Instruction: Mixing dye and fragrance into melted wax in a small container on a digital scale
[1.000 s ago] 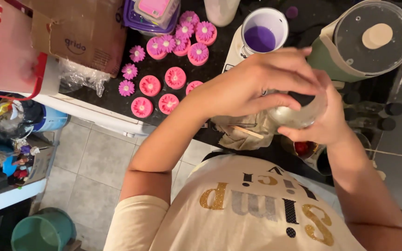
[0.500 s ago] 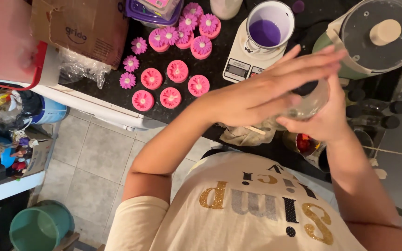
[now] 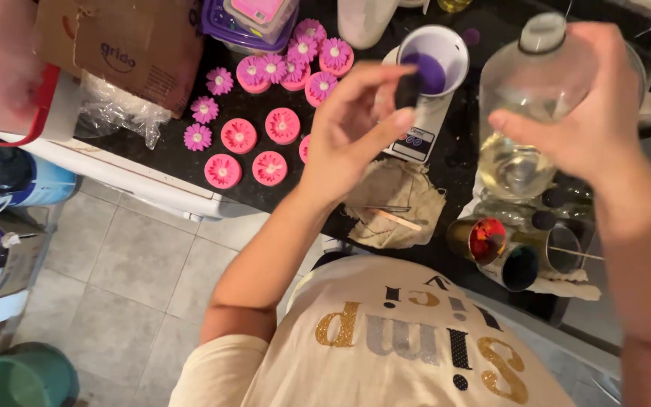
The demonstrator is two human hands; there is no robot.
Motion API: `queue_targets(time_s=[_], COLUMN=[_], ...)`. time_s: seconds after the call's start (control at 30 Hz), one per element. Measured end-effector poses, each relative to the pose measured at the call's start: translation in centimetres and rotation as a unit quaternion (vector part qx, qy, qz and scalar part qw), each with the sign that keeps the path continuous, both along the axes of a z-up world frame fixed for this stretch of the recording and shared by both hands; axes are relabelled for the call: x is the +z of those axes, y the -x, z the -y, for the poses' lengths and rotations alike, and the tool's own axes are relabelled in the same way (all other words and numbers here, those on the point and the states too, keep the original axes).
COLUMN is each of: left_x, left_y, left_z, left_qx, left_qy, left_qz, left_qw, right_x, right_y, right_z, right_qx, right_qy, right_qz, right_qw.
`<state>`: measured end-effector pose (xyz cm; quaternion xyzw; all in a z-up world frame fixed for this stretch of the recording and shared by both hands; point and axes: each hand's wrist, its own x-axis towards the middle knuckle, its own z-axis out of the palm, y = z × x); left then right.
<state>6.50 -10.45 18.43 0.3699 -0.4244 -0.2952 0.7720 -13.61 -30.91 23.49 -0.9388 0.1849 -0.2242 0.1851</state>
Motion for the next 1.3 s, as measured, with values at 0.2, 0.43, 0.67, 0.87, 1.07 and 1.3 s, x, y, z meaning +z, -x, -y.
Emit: queue_targets(time_s=[0.2, 0.43, 0.67, 0.87, 1.07, 1.3], left_x=[-9.5, -15.0, -17.6, -19.3, -18.8, -19.4], left_y=[1.6, 4.5, 7.1, 9.2, 9.2, 9.3], left_z=[-2.4, -4.4, -5.2, -5.6, -5.7, -5.7], left_qx=[-0.041, -0.051, -0.044, -0.051, -0.077, -0.079], left_qy=[-0.055, -0.103, -0.086, -0.101, -0.115, -0.122], left_qz=[-0.237, -0.313, -0.271, -0.259, -0.231, -0.247], left_qw=[0.969, 0.943, 0.958, 0.959, 0.963, 0.958], right_x=[3.2, 0.6, -0.8, -1.7, -2.5, -2.9], right_y=[-4.3, -6.8, -8.4, -8.7, -9.2, -9.6], right_z=[-0.4, 1.9, 2.2, 2.3, 2.8, 3.3], right_qx=[-0.092, -0.178, -0.187, -0.131, -0.14, -0.147], right_qy=[-0.121, -0.166, -0.157, -0.213, -0.191, -0.174], right_qz=[-0.169, -0.31, -0.389, -0.391, -0.417, -0.441], right_qw=[0.974, 0.919, 0.889, 0.886, 0.878, 0.868])
